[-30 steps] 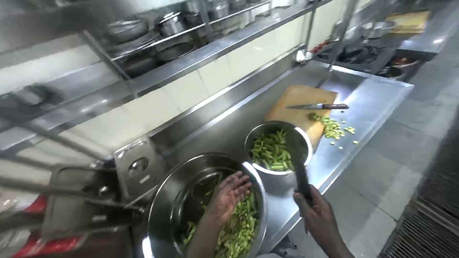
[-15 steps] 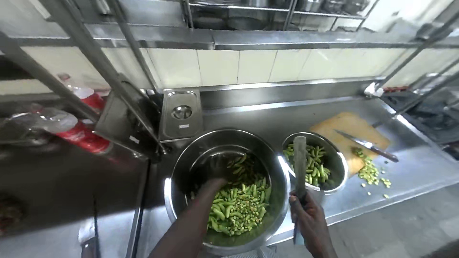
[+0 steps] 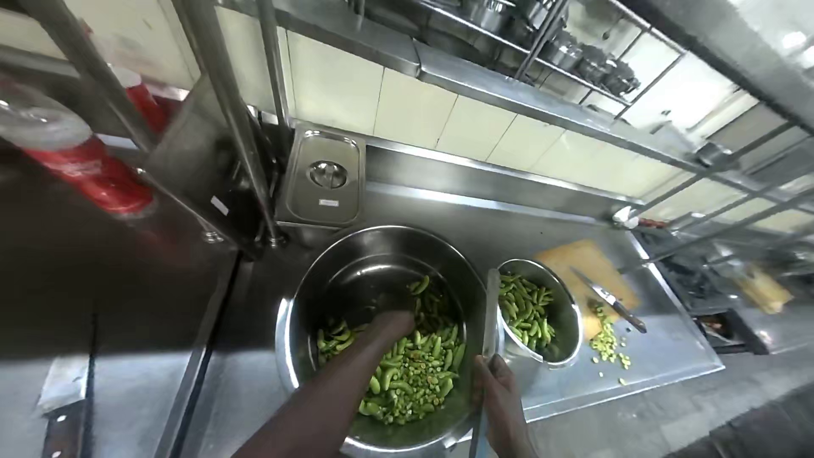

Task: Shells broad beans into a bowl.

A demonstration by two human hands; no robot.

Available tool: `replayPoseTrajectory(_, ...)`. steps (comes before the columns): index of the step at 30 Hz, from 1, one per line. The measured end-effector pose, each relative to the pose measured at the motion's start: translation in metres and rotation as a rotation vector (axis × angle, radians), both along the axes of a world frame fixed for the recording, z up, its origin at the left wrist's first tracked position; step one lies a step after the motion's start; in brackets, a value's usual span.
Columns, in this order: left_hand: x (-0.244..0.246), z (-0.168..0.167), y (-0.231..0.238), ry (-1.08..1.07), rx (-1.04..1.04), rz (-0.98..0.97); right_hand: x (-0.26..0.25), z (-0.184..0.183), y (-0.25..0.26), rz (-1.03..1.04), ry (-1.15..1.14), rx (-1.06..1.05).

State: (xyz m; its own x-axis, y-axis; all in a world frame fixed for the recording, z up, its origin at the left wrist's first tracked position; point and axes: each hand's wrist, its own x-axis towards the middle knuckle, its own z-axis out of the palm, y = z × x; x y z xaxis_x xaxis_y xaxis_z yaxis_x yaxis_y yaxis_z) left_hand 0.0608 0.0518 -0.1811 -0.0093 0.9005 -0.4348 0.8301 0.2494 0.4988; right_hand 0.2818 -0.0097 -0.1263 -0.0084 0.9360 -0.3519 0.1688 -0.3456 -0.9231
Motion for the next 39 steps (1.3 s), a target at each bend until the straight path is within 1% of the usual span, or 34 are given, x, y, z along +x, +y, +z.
replayPoseTrajectory(1, 0.0, -0.003, 0.001, 0.005, 0.072, -0.009, -0.001, -0.001, -0.001, 0.003, -0.02, 0.009)
replayPoseTrajectory(2, 0.0, -0.006, 0.003, -0.003, 0.093, -0.013, -0.003, -0.002, -0.002, 0.002, -0.033, 0.018)
replayPoseTrajectory(3, 0.001, -0.008, 0.005, -0.022, 0.06, -0.022, -0.003, -0.003, -0.002, -0.003, -0.042, 0.023)
replayPoseTrajectory(6, 0.001, -0.011, 0.01, -0.142, -0.192, -0.058, -0.001, -0.006, -0.002, -0.032, -0.048, 0.039)
replayPoseTrajectory(7, 0.0, -0.013, 0.01, -0.148, -0.244, -0.075, -0.001, -0.007, -0.001, -0.037, -0.051, 0.044)
replayPoseTrajectory(8, -0.001, -0.016, 0.01, -0.141, -0.235, -0.084, -0.002, -0.006, -0.001, -0.042, -0.055, 0.048)
replayPoseTrajectory(11, -0.002, -0.02, 0.008, -0.115, -0.003, -0.099, -0.005, -0.005, -0.004, -0.062, -0.06, 0.054)
replayPoseTrajectory(13, -0.001, -0.022, 0.007, -0.104, 0.046, -0.116, -0.007, -0.005, -0.006, -0.08, -0.05, 0.065)
replayPoseTrajectory(17, 0.006, -0.038, 0.005, -0.111, 0.052, -0.131, -0.009, -0.005, -0.011, -0.107, -0.047, 0.087)
replayPoseTrajectory(21, 0.001, -0.041, -0.005, -0.096, 0.052, -0.167, -0.015, -0.005, -0.019, -0.154, -0.043, 0.058)
replayPoseTrajectory(24, -0.002, -0.046, -0.007, -0.072, 0.076, -0.185, -0.02, -0.006, -0.029, -0.148, -0.047, 0.073)
replayPoseTrajectory(28, -0.008, -0.029, -0.007, -0.098, -0.012, -0.216, -0.014, -0.009, -0.028, -0.108, -0.039, 0.047)
replayPoseTrajectory(31, -0.009, -0.03, -0.008, -0.098, -0.012, -0.197, -0.012, -0.009, -0.023, -0.057, -0.029, 0.018)
replayPoseTrajectory(33, -0.009, -0.031, -0.006, -0.105, -0.051, -0.182, -0.011, -0.008, -0.021, -0.034, -0.017, 0.013)
replayPoseTrajectory(36, -0.007, -0.022, -0.008, -0.139, -0.095, -0.148, -0.009, -0.006, -0.021, -0.009, -0.029, -0.008)
replayPoseTrajectory(39, -0.006, -0.017, -0.007, -0.119, -0.124, -0.142, -0.006, -0.006, -0.02, 0.024, -0.027, -0.017)
